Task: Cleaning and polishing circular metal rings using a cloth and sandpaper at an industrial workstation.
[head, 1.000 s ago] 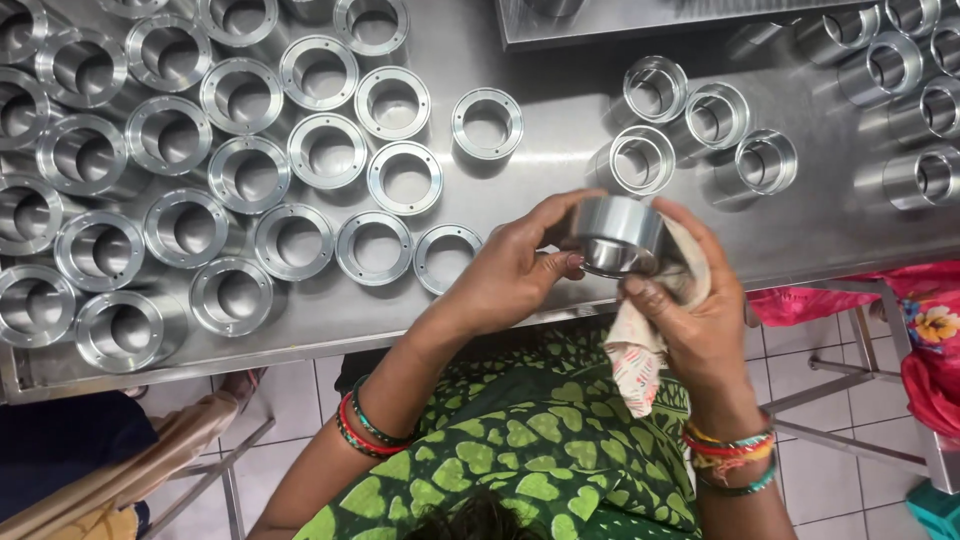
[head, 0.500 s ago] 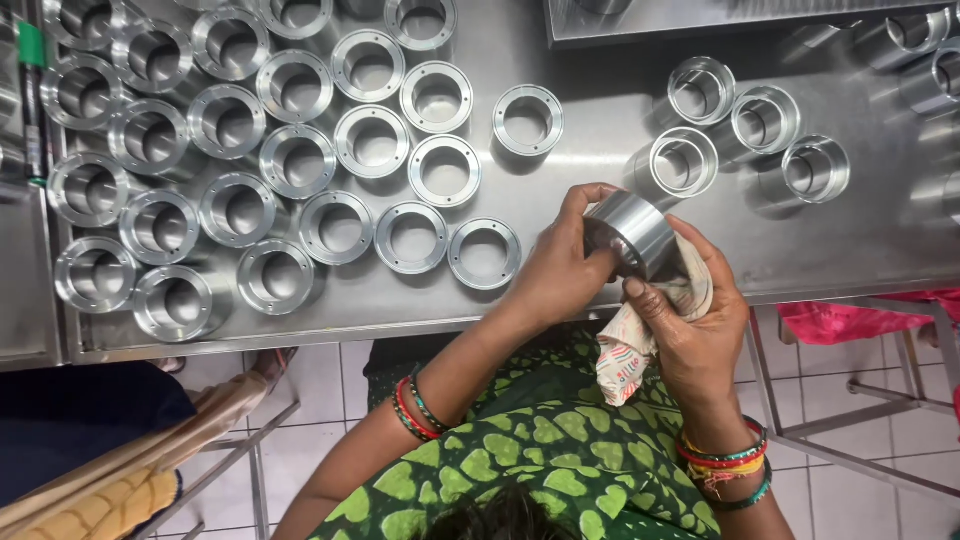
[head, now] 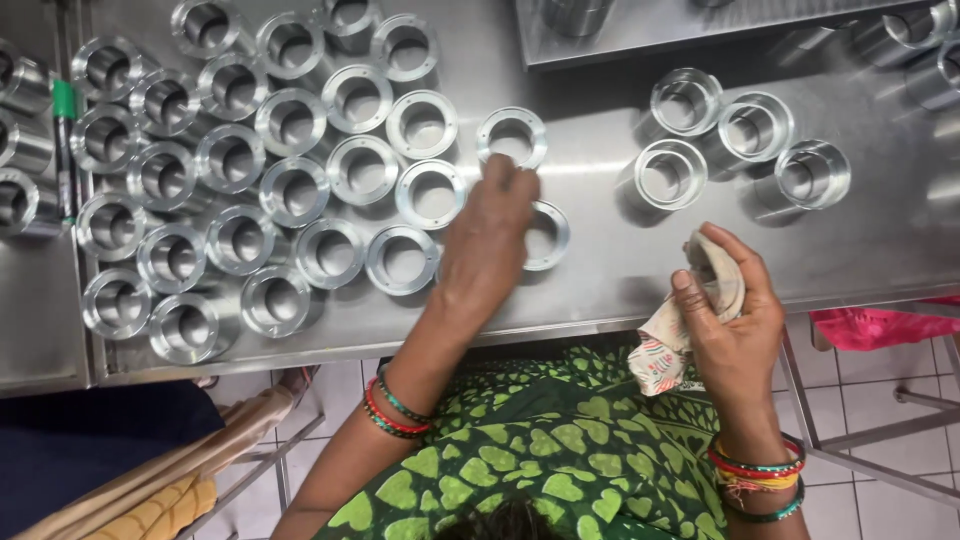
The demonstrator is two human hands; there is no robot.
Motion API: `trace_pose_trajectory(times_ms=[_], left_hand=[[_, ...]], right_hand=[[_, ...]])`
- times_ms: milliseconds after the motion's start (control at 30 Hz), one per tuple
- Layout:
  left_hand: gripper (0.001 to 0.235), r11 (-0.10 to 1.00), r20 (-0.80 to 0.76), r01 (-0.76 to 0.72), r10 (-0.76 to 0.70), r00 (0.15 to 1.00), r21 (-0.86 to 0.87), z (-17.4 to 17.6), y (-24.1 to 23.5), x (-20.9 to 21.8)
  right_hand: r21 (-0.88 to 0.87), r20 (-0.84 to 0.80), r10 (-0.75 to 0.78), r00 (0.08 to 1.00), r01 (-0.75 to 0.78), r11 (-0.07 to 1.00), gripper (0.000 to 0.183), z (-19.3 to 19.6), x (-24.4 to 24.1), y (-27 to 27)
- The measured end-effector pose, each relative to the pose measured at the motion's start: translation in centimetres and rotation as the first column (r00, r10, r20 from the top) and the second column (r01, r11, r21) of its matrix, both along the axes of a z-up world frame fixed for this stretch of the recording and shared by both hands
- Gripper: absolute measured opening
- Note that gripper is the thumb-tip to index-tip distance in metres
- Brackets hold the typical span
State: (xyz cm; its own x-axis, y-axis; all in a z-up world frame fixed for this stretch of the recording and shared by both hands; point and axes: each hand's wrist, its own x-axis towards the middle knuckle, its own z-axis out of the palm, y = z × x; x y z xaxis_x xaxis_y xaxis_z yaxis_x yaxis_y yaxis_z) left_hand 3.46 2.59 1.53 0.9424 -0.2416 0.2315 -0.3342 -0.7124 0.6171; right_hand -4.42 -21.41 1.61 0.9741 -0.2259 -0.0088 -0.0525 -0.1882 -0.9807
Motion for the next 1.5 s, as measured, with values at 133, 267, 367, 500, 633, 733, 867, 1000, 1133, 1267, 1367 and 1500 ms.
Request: trace_pose_trajectory(times_ms=[133, 267, 367, 500, 633, 733, 867, 1000, 1133, 1267, 1367, 1500], left_hand=[[0.039, 0.986, 0.112, -0.162, 0.157, 0.981, 0.041, 0.6, -0.1, 2.0], [0.024, 0.981, 0.193, -0.082, 0.116, 0.974, -0.176, 0.2, -4.0, 4.4], [0.037, 0.938, 0.075, 0.201, -0.188, 0.979, -0.283, -1.4, -12.5, 3.9], [0.053, 0.924, 0.553, 0.380, -0.292, 0.780, -0.049, -5.0, -21.3, 3.0], [0.035, 0.938, 0.399, 0.339, -0.340, 0.852, 0.075, -7.2, -23.3, 2.0], [0.015, 0.867, 0.127, 0.475, -0.493, 0.861, 0.148, -6.0, -19.6, 0.9], [0.010, 0.863, -0.050, 0.501, -0.499, 0.865, 0.065, -3.7, -12.3, -1.7], [0.032, 0.921, -0.076, 0.332, -0.353, 0.932, -0.204, -2.6, -6.4, -2.8], [0.033, 0.816, -0.540, 0.027, -0.407, 0.737, -0.578, -2.4, -2.8, -3.2], [0.028, 0.670, -0.456, 0.048, -0.554, 0.696, -0.741, -1.0, -0.1, -4.5], [0.021, 0.699, -0.150, 0.327, -0.527, 0.837, -0.636, -1.1, 0.4, -4.6], [0.033, 0.752, -0.441, 0.180, -0.543, 0.715, -0.634, 0.7, -0.9, -3.9]], right_hand=[[-0.052, -0.058, 0.011, 0.998, -0.015, 0.999, 0.049, -0.1, -0.3, -0.8], [-0.065, -0.019, 0.050, 0.999, -0.051, 0.997, 0.067, 0.5, -0.6, -2.1], [0.216, -0.086, -0.013, 0.996, 0.032, 0.976, 0.071, 2.8, -1.5, -4.6], [0.392, -0.127, -0.074, 0.989, 0.118, 0.912, 0.065, 6.3, -3.0, -7.0], [0.471, 0.029, -0.085, 0.996, 0.062, 0.880, 0.034, 5.5, -3.1, -8.2], [0.407, -0.024, -0.101, 0.995, 0.102, 0.908, 0.032, 3.5, -2.7, -8.4], [0.399, -0.116, -0.058, 0.992, 0.100, 0.912, 0.045, 2.2, -1.2, -6.5], [0.230, -0.057, -0.113, 0.992, 0.123, 0.965, 0.058, 2.6, 0.1, -0.5], [-0.561, 0.300, 0.259, 0.918, -0.050, 0.827, 0.067, 1.0, 1.3, 3.8], [-0.111, 0.256, 0.357, 0.898, -0.339, 0.934, 0.060, -1.9, 2.0, 3.9], [0.751, -0.270, 0.473, 0.839, -0.124, 0.648, 0.047, -2.7, 2.5, 2.9], [0.587, -0.241, 0.367, 0.898, -0.167, 0.792, 0.047, -1.2, 1.1, 3.4]])
